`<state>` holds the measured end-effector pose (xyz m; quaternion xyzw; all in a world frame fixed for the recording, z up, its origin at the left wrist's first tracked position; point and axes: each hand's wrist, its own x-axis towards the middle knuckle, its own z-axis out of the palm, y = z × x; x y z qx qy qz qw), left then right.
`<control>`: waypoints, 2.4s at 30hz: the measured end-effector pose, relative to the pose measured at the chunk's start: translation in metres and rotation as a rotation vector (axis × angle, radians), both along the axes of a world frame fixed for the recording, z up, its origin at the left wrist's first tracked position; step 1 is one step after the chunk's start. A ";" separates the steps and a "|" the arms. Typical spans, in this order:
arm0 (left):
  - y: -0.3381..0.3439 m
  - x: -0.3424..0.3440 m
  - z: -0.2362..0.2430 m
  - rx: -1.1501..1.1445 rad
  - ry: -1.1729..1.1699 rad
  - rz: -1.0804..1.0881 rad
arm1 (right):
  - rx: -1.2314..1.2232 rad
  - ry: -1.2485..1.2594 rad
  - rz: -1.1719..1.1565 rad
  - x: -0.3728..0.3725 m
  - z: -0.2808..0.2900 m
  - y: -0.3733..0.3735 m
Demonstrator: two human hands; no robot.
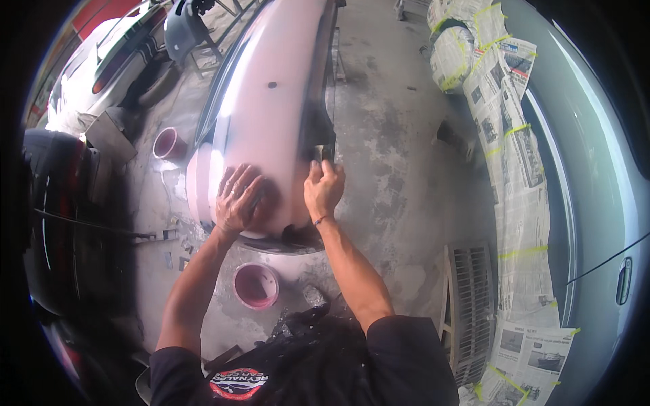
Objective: The person wets sandpaper in a bucket of water, wraps it around a sanding block, and sands a car bumper using the block.
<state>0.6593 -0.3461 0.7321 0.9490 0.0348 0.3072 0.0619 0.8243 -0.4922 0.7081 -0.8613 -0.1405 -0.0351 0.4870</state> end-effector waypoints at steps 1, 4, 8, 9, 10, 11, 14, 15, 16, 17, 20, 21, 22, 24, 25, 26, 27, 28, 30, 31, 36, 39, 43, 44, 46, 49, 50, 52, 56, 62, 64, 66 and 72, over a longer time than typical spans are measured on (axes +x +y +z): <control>0.001 -0.005 -0.005 -0.003 -0.005 0.008 | -0.040 -0.060 0.028 -0.035 -0.005 -0.013; 0.005 -0.001 -0.006 0.008 -0.010 0.018 | 0.248 -0.309 0.046 -0.106 -0.032 -0.034; -0.002 0.009 -0.001 0.040 -0.012 -0.009 | -0.015 -0.167 -0.058 0.008 -0.003 -0.004; -0.001 0.007 -0.003 0.026 -0.017 -0.004 | -0.003 -0.151 -0.030 0.004 -0.005 -0.007; 0.002 0.003 -0.005 0.011 -0.023 0.000 | 0.008 -0.135 -0.002 -0.006 -0.008 -0.009; 0.005 -0.002 -0.008 0.005 -0.022 0.001 | 0.002 -0.179 -0.007 -0.048 -0.022 -0.017; 0.005 -0.002 -0.004 0.032 -0.018 0.007 | 0.166 -0.319 -0.004 -0.102 -0.031 -0.039; 0.005 -0.002 -0.004 0.031 -0.033 -0.001 | 0.097 -0.235 -0.013 -0.087 -0.026 -0.034; 0.005 0.001 -0.004 0.036 -0.036 -0.007 | 0.036 -0.160 -0.019 -0.050 -0.016 -0.021; 0.002 0.010 -0.003 0.028 -0.038 -0.017 | -0.006 -0.189 -0.081 -0.008 -0.015 -0.009; 0.005 -0.003 -0.007 0.033 -0.012 0.000 | -0.030 -0.256 -0.048 -0.013 -0.024 -0.006; 0.007 -0.003 -0.009 0.042 -0.013 0.014 | 0.045 -0.244 -0.038 -0.055 -0.034 -0.017; 0.009 0.000 -0.008 0.043 -0.020 0.008 | 0.062 -0.237 -0.061 -0.097 -0.052 -0.034; 0.005 -0.004 -0.008 0.048 -0.008 0.004 | 0.125 -0.239 -0.022 -0.115 -0.049 -0.047; 0.005 -0.005 -0.007 0.046 -0.004 0.002 | 0.090 -0.263 -0.028 -0.092 -0.053 -0.037; 0.005 -0.001 -0.005 0.045 -0.015 -0.003 | 0.060 -0.293 -0.037 -0.047 -0.039 -0.017; 0.003 0.007 -0.003 0.042 -0.028 -0.011 | 0.018 -0.263 -0.033 0.009 -0.020 0.003; 0.001 0.009 -0.003 0.033 -0.030 -0.020 | -0.030 -0.221 -0.028 0.040 -0.010 0.012; 0.003 0.001 -0.005 0.055 0.004 0.010 | 0.029 -0.267 0.032 0.020 -0.023 0.009; 0.003 -0.005 -0.009 0.053 0.005 0.011 | 0.088 -0.330 0.081 0.004 -0.029 0.004; 0.005 0.001 -0.004 0.051 -0.002 -0.009 | 0.150 -0.369 0.104 -0.082 -0.049 -0.036; -0.003 0.009 0.000 0.050 -0.006 -0.016 | 0.191 -0.335 0.148 0.044 0.013 0.022; 0.010 -0.007 -0.011 0.050 -0.008 0.033 | 0.227 -0.291 0.216 -0.033 -0.026 0.003; 0.010 -0.006 -0.012 0.061 -0.004 0.031 | 0.187 -0.252 0.253 -0.075 -0.037 -0.027; 0.005 0.002 -0.004 0.047 -0.010 0.006 | 0.213 -0.322 0.223 -0.099 -0.050 -0.045; 0.003 0.006 -0.005 0.051 -0.019 0.005 | 0.258 -0.336 0.251 -0.006 0.011 0.007; -0.001 0.005 -0.005 0.045 -0.012 0.004 | 0.241 -0.422 0.271 0.027 0.029 0.022; 0.002 0.006 -0.006 0.035 -0.021 0.002 | 0.295 -0.404 0.272 0.030 0.027 0.027; 0.005 -0.004 -0.006 0.046 -0.007 0.025 | 0.227 -0.374 0.293 -0.105 -0.028 -0.045; -0.002 0.011 -0.003 0.025 -0.009 -0.001 | 0.222 -0.510 0.183 0.072 0.028 0.044; 0.002 0.004 -0.002 0.045 0.002 0.033 | 0.233 -0.424 0.205 0.052 0.020 0.041; 0.014 -0.007 -0.008 0.040 -0.009 0.051 | 0.201 -0.366 0.208 -0.052 -0.021 0.000; 0.010 -0.003 -0.011 0.062 -0.002 0.029 | 0.276 -0.429 0.138 -0.103 -0.066 -0.027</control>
